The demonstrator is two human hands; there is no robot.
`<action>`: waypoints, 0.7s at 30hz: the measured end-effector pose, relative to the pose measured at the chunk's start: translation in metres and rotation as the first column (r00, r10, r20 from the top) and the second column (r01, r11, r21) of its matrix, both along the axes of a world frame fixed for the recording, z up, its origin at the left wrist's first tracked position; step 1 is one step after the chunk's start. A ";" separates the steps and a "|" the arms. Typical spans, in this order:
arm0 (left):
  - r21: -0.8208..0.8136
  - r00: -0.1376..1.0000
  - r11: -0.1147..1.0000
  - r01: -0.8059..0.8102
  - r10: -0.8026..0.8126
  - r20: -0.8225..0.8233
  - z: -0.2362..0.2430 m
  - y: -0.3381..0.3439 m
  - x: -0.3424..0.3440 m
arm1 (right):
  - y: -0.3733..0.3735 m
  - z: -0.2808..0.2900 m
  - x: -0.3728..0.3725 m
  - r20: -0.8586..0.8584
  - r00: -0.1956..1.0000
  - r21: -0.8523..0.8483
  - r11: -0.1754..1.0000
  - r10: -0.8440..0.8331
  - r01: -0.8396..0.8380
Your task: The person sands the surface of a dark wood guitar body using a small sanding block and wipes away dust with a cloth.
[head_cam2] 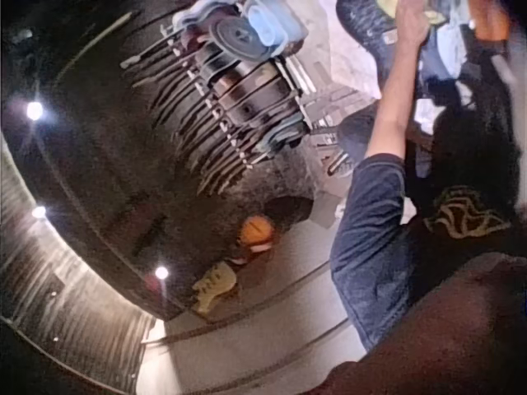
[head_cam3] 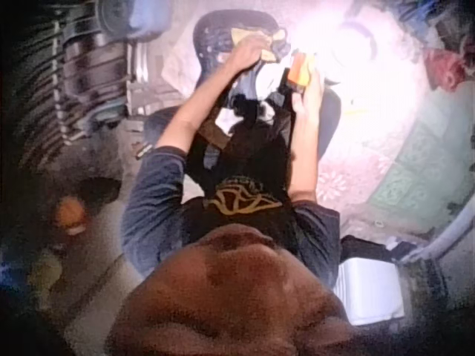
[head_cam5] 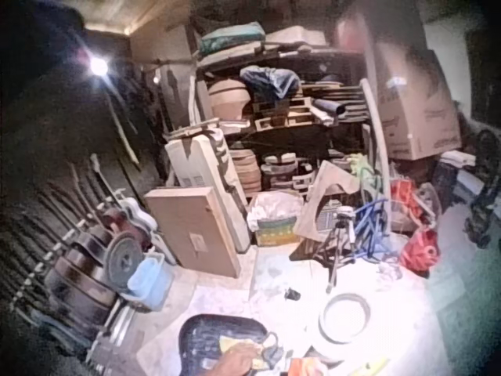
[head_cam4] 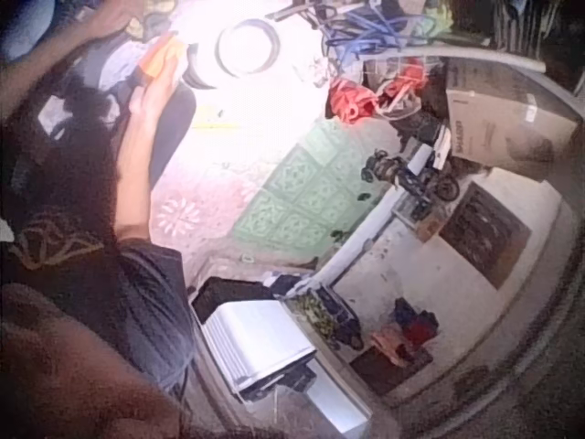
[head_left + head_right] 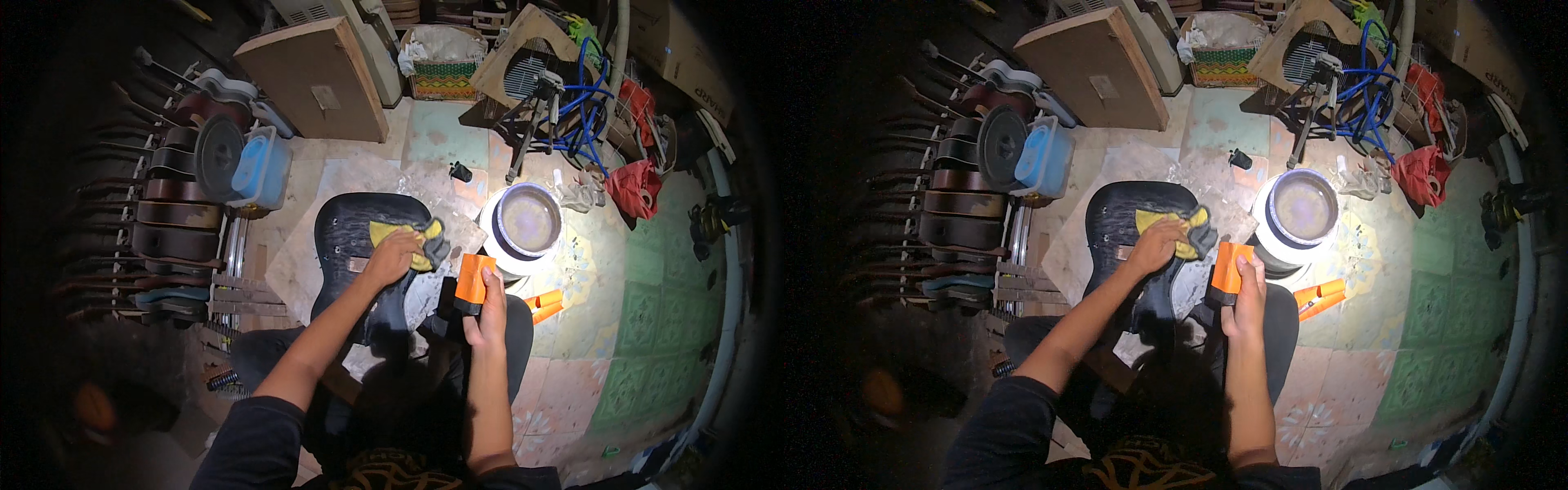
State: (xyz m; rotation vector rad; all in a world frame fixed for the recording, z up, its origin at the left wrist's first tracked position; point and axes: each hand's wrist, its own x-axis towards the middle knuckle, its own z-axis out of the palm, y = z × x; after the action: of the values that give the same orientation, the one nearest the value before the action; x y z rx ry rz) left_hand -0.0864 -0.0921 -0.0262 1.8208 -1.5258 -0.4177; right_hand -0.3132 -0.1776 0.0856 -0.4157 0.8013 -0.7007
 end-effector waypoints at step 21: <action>0.277 0.952 0.961 -0.008 0.092 -0.293 0.022 0.151 -0.111 | -0.003 -0.031 -0.015 0.282 0.929 0.069 0.961 0.239 -0.268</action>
State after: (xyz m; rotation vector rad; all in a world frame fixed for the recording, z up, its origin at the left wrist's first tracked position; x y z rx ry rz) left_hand -0.1978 0.0592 -0.0043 1.8921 -1.2534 -0.8783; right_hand -0.3279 -0.1810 0.0547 -0.3111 0.5097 -0.4569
